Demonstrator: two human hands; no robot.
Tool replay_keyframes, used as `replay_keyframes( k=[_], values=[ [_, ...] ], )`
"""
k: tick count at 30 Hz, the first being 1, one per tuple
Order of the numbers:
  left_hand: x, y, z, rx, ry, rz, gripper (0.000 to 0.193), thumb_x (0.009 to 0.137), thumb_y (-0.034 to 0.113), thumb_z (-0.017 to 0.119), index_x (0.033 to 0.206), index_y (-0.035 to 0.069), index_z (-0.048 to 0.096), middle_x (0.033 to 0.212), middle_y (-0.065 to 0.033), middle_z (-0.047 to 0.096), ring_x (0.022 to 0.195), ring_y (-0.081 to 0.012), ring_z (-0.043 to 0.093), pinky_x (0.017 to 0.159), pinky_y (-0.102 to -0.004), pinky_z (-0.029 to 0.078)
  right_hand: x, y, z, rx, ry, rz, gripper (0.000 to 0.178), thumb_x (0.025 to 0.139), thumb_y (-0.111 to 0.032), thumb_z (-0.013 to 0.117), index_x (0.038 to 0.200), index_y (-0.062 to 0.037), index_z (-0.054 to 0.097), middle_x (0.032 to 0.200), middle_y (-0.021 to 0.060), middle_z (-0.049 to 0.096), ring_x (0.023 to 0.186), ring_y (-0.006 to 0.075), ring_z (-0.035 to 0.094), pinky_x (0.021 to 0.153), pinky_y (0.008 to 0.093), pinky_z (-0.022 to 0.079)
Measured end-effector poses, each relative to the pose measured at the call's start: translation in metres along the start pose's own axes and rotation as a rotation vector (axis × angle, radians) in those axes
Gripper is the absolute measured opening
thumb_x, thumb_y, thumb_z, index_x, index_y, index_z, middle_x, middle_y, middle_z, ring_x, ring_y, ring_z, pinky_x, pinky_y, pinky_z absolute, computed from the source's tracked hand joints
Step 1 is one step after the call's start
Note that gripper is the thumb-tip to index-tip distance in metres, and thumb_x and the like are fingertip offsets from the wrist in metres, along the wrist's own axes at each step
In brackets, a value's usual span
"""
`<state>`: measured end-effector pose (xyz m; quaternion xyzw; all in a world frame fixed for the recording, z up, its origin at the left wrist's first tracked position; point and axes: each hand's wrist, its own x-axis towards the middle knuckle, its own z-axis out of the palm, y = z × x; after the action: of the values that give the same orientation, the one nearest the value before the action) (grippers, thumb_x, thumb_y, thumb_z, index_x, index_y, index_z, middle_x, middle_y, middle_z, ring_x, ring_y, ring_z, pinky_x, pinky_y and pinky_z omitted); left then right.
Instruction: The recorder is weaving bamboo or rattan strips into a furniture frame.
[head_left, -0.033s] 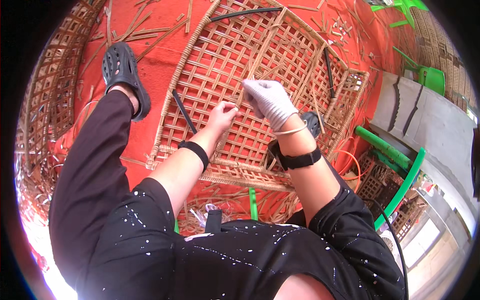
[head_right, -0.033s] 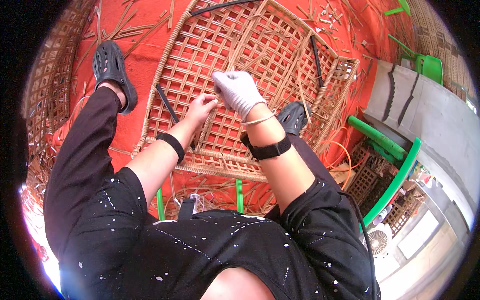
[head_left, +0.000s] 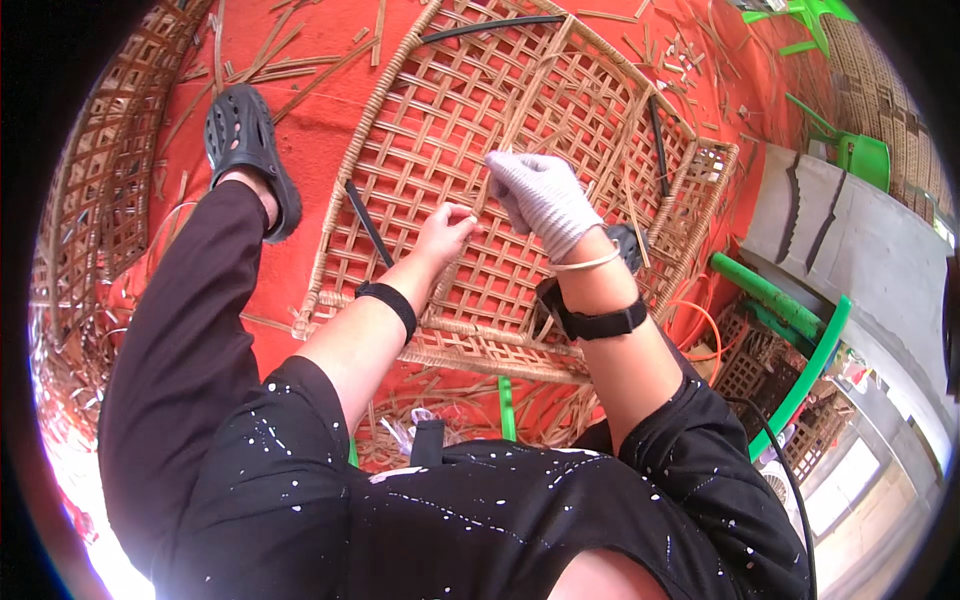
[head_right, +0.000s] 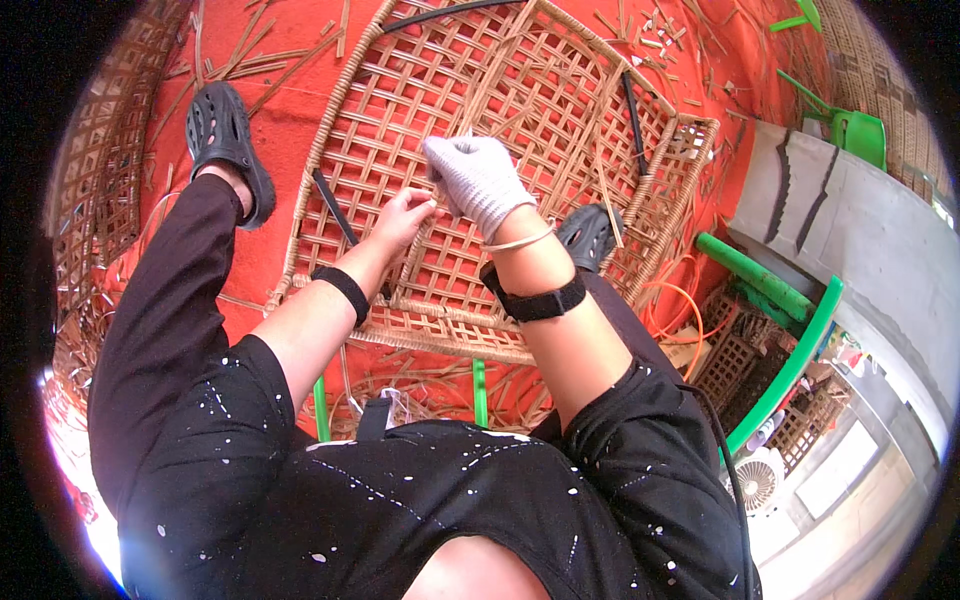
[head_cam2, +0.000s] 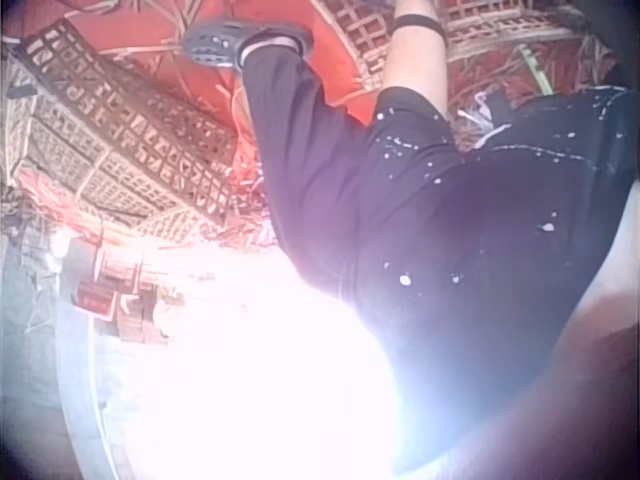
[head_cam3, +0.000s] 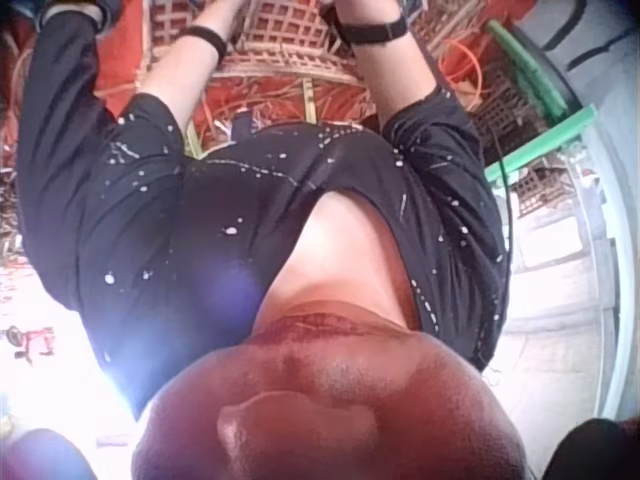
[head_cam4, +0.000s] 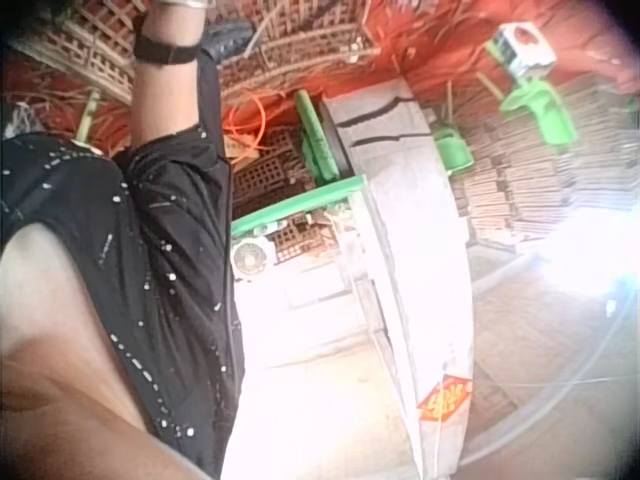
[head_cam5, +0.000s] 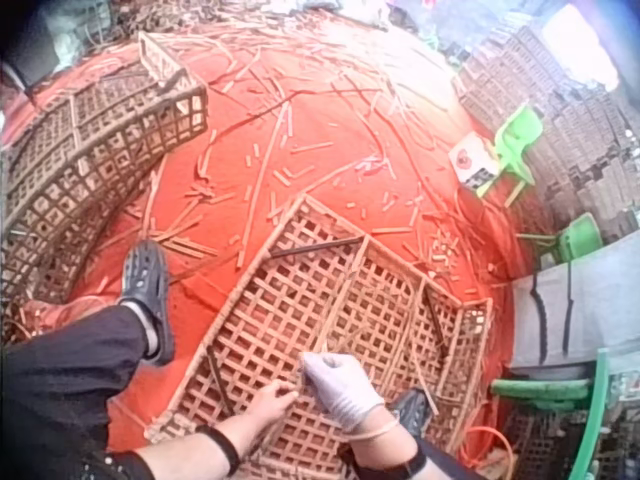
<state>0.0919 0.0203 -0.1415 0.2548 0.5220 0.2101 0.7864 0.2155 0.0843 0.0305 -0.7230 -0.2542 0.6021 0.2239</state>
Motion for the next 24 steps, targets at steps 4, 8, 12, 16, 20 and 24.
replay_keyframes(
  k=[4, 8, 12, 16, 20, 24],
  values=[
    [-0.006, 0.004, 0.003, -0.08, -0.053, -0.102, 0.036, 0.083, 0.009, 0.058, 0.116, -0.003, 0.047, 0.098, -0.0084, 0.058, 0.086, -0.0147, 0.057, 0.081, -0.0279, 0.044, -0.021, -0.041, -0.006, 0.101, 0.005, -0.149, 0.035, 0.083, -0.033, 0.058, 0.062, -0.0046, 0.058, 0.046, 0.0002, 0.047, 0.035, 0.0081, 0.042, 0.034, 0.0213, 0.032],
    [-0.009, 0.006, 0.001, -0.234, -0.089, -0.143, 0.05, 0.08, 0.008, 0.062, 0.126, -0.002, 0.044, 0.1, -0.0072, 0.059, 0.089, -0.0123, 0.056, 0.083, -0.0259, 0.042, -0.036, -0.067, -0.016, 0.153, 0.099, -0.214, 0.035, 0.085, -0.033, 0.057, 0.063, -0.0055, 0.057, 0.045, 0.0003, 0.047, 0.034, 0.0071, 0.04, 0.034, 0.0204, 0.029],
    [-0.018, 0.018, 0.02, -0.258, -0.032, -0.085, 0.052, 0.079, 0.013, 0.066, 0.125, -0.001, 0.046, 0.103, -0.0066, 0.06, 0.093, -0.0105, 0.055, 0.087, -0.0256, 0.039, -0.057, -0.092, -0.021, 0.173, 0.126, -0.344, 0.033, 0.084, -0.033, 0.058, 0.064, -0.0063, 0.058, 0.043, -0.0001, 0.046, 0.034, 0.0069, 0.042, 0.035, 0.0199, 0.028],
    [-0.021, 0.017, 0.022, -0.075, 0.028, -0.001, 0.043, 0.081, 0.019, 0.065, 0.117, -0.001, 0.053, 0.098, -0.0057, 0.061, 0.092, -0.0099, 0.055, 0.084, -0.0256, 0.042, -0.082, -0.118, -0.004, 0.171, 0.198, -0.413, 0.032, 0.086, -0.027, 0.055, 0.063, -0.0047, 0.054, 0.046, -0.0005, 0.041, 0.033, 0.0076, 0.033, 0.033, 0.0207, 0.022],
    [-0.015, 0.018, 0.022, 0.254, 0.128, 0.022, 0.028, 0.084, 0.025, 0.063, 0.094, 0.0, 0.065, 0.079, -0.0027, 0.063, 0.075, -0.0074, 0.058, 0.068, -0.0218, 0.046, -0.099, -0.135, 0.004, 0.222, 0.244, -0.417, 0.029, 0.09, -0.026, 0.048, 0.071, -0.0045, 0.054, 0.047, 0.0, 0.044, 0.031, 0.0052, 0.031, 0.033, 0.0181, 0.023],
    [-0.006, 0.01, 0.013, 0.12, 0.145, 0.018, 0.027, 0.085, 0.026, 0.061, 0.084, 0.0, 0.066, 0.071, -0.0016, 0.062, 0.065, -0.0069, 0.058, 0.06, -0.0206, 0.045, -0.059, -0.116, -0.013, -0.067, 0.29, -0.838, 0.023, 0.084, -0.023, 0.059, 0.082, -0.0006, 0.061, 0.068, 0.0053, 0.054, 0.048, 0.0081, 0.049, 0.045, 0.0201, 0.037]
  ],
)
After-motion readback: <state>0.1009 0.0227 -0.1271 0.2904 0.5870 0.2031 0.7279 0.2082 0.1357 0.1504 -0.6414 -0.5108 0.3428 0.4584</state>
